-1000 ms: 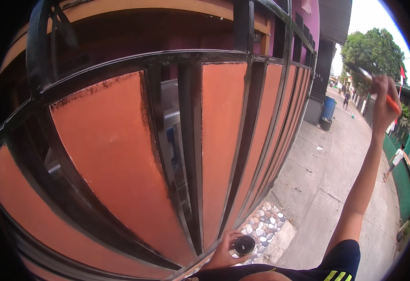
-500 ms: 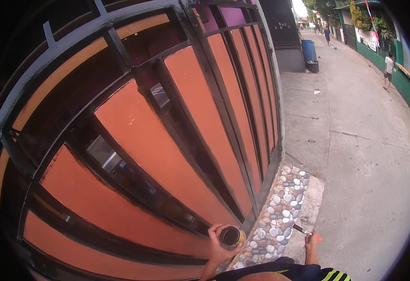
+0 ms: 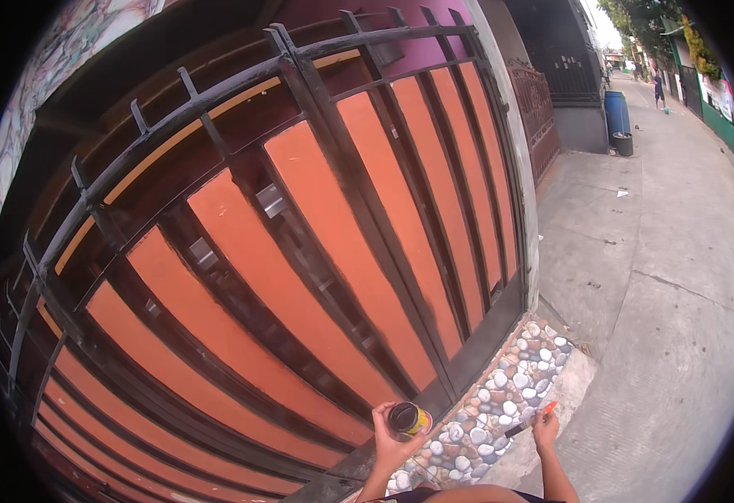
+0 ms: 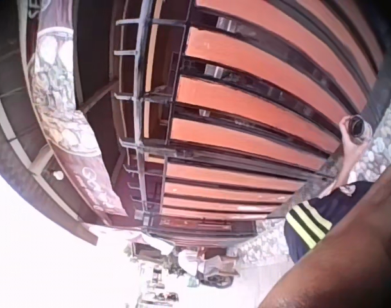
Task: The person paints the black metal frame of a gated fence using a paintbrush and a small can of paint, applying it to both vertical and horizontal bars.
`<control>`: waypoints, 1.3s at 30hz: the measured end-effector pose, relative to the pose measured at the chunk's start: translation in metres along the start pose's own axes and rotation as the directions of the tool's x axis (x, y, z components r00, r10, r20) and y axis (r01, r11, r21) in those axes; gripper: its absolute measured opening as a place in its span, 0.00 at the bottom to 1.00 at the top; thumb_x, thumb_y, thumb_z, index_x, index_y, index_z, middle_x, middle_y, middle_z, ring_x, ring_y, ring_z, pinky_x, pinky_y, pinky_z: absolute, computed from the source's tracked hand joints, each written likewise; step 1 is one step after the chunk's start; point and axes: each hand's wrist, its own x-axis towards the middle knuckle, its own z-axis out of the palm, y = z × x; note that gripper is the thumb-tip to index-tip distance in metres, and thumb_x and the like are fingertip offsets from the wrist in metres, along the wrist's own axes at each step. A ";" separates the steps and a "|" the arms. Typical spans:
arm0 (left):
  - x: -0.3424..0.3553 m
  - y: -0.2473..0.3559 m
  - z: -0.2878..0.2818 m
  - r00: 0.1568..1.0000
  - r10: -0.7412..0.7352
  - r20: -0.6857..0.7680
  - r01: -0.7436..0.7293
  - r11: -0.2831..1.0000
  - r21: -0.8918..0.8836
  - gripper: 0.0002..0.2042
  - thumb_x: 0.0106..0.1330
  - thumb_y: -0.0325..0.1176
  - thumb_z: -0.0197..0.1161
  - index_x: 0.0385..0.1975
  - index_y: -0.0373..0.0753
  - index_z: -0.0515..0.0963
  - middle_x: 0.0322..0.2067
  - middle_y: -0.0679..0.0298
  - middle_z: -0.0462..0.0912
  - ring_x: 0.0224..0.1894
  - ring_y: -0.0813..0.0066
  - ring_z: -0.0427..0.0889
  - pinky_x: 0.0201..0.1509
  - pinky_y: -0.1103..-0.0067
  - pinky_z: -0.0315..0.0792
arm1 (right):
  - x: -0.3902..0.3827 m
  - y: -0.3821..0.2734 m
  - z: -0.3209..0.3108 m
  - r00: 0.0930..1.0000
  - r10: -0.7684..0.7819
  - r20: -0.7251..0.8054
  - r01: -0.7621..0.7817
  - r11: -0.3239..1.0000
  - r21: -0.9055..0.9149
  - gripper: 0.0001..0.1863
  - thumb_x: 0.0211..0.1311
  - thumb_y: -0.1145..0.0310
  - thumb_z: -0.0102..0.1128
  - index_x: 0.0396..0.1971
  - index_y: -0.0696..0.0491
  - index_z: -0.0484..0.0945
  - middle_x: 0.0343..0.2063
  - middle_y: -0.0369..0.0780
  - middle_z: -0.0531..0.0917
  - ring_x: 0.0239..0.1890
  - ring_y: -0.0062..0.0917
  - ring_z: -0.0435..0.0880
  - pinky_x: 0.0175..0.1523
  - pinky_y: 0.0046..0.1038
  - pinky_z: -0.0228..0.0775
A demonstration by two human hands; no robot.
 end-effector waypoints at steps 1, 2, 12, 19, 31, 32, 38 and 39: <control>-0.007 0.007 0.011 0.999 -0.026 -0.031 0.024 0.998 -0.051 0.36 0.47 0.21 0.73 0.54 0.38 0.56 0.48 0.59 0.68 0.54 0.73 0.72 0.60 0.74 0.66 | -0.003 0.018 -0.014 1.000 0.001 0.017 -0.001 1.000 0.005 0.09 0.64 0.69 0.58 0.34 0.60 0.78 0.24 0.40 0.82 0.24 0.24 0.83 0.28 0.28 0.73; -0.012 0.006 0.017 0.999 -0.026 -0.040 0.025 0.999 -0.035 0.36 0.47 0.21 0.73 0.54 0.38 0.56 0.48 0.59 0.68 0.54 0.73 0.72 0.60 0.74 0.66 | -0.009 0.043 -0.031 0.999 0.039 -0.033 -0.043 0.991 -0.127 0.12 0.62 0.65 0.59 0.35 0.60 0.79 0.24 0.44 0.82 0.27 0.34 0.82 0.31 0.34 0.71; -0.042 0.020 0.077 0.995 -0.090 0.038 0.089 0.995 0.042 0.36 0.49 0.21 0.72 0.54 0.38 0.55 0.49 0.60 0.68 0.55 0.73 0.70 0.61 0.75 0.65 | -0.115 0.337 -0.224 0.626 0.632 -0.457 -0.776 0.563 -0.283 0.16 0.67 0.62 0.50 0.39 0.61 0.77 0.27 0.51 0.82 0.29 0.44 0.83 0.38 0.46 0.73; -0.051 0.025 0.098 0.996 -0.066 0.058 0.061 0.996 0.072 0.36 0.49 0.22 0.72 0.54 0.38 0.53 0.49 0.59 0.67 0.55 0.72 0.70 0.61 0.74 0.65 | -0.129 0.380 -0.249 0.611 0.640 -0.466 -0.792 0.503 -0.348 0.17 0.68 0.61 0.48 0.39 0.61 0.77 0.28 0.52 0.82 0.30 0.46 0.83 0.38 0.46 0.73; -0.077 0.043 0.098 0.996 -0.087 0.034 0.085 0.994 0.067 0.38 0.49 0.22 0.72 0.56 0.39 0.52 0.49 0.59 0.65 0.54 0.73 0.69 0.59 0.75 0.64 | -0.042 0.306 -0.127 0.945 0.294 -0.140 -0.324 0.811 -0.487 0.21 0.69 0.55 0.44 0.44 0.59 0.76 0.34 0.54 0.83 0.43 0.49 0.80 0.59 0.47 0.57; -0.077 0.044 0.102 0.996 -0.087 0.019 0.085 0.991 0.101 0.38 0.50 0.21 0.72 0.56 0.40 0.52 0.49 0.59 0.65 0.54 0.73 0.68 0.59 0.75 0.64 | -0.039 0.297 -0.128 0.948 0.287 -0.134 -0.316 0.828 -0.463 0.21 0.69 0.55 0.45 0.38 0.59 0.77 0.31 0.53 0.82 0.40 0.49 0.81 0.52 0.47 0.62; -0.069 0.047 0.125 0.990 -0.142 0.007 0.141 0.986 0.094 0.38 0.50 0.20 0.69 0.57 0.40 0.52 0.50 0.58 0.64 0.55 0.72 0.67 0.59 0.75 0.63 | -0.076 0.226 -0.202 0.898 0.413 -0.153 -0.436 0.883 -0.171 0.19 0.69 0.55 0.48 0.39 0.59 0.74 0.23 0.42 0.80 0.21 0.27 0.83 0.22 0.29 0.78; -0.069 0.043 0.126 0.991 -0.135 -0.006 0.135 0.986 0.096 0.37 0.49 0.20 0.70 0.57 0.40 0.52 0.50 0.58 0.64 0.55 0.72 0.67 0.59 0.75 0.64 | -0.088 0.216 -0.217 0.891 0.426 -0.155 -0.447 0.882 -0.148 0.19 0.69 0.55 0.48 0.40 0.59 0.74 0.23 0.43 0.80 0.21 0.27 0.82 0.22 0.29 0.79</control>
